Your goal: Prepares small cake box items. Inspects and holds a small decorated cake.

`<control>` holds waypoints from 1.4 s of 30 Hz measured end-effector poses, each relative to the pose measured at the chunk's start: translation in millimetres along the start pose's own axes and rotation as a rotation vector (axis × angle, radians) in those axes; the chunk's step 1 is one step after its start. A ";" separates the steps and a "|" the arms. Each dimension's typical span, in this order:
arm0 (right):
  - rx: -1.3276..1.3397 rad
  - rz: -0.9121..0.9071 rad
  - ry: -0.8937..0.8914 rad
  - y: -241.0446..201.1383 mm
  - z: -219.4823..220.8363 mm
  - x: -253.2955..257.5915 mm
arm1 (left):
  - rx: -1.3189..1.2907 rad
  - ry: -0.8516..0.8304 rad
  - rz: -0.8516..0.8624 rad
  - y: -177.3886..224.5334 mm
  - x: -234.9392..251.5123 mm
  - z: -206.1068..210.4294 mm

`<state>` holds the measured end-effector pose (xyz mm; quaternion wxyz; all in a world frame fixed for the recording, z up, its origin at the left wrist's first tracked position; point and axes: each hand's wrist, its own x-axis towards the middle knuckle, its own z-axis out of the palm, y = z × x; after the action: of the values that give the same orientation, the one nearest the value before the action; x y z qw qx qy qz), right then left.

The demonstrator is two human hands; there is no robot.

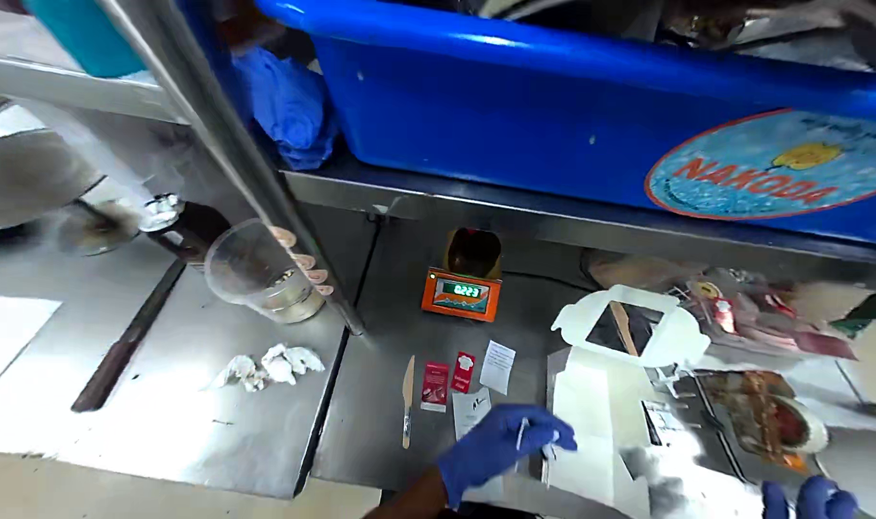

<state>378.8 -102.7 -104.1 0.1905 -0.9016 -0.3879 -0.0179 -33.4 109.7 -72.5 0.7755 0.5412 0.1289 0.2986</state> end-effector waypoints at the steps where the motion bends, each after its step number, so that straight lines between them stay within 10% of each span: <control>1: 0.036 -0.025 0.081 -12.7 -9.8 -0.8 | -0.064 0.028 0.028 6.1 12.8 -2.9; 3: 0.349 -0.055 0.182 -80.5 -23.8 -16.4 | -0.142 0.104 0.033 13.0 34.6 -4.0; 6: 0.851 -0.129 -0.186 -219.3 -22.2 -53.4 | -0.296 0.198 -0.049 8.1 52.0 6.1; 10: 0.885 -0.335 -0.327 -299.8 17.7 -61.5 | -0.469 0.297 -0.095 -2.1 45.0 26.8; 22: 1.297 -0.381 -0.944 -283.5 41.4 -37.2 | -0.402 0.402 -0.309 -4.7 -1.7 25.9; 27: 1.457 -0.391 -0.876 -282.6 31.1 -28.2 | -0.380 0.381 -0.159 5.9 -10.4 13.4; 34: 0.888 -0.590 -0.748 -267.2 29.2 -21.3 | 0.068 1.084 -0.243 31.3 46.2 -97.9; 42: 0.450 -0.691 -0.841 -239.7 21.6 -54.0 | -0.042 1.258 -0.315 15.5 128.6 -156.6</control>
<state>169.3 17.8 -54.8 0.1899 -0.5899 -0.6958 0.3630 -18.9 310.3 -102.1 0.5967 0.2220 0.6307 0.4436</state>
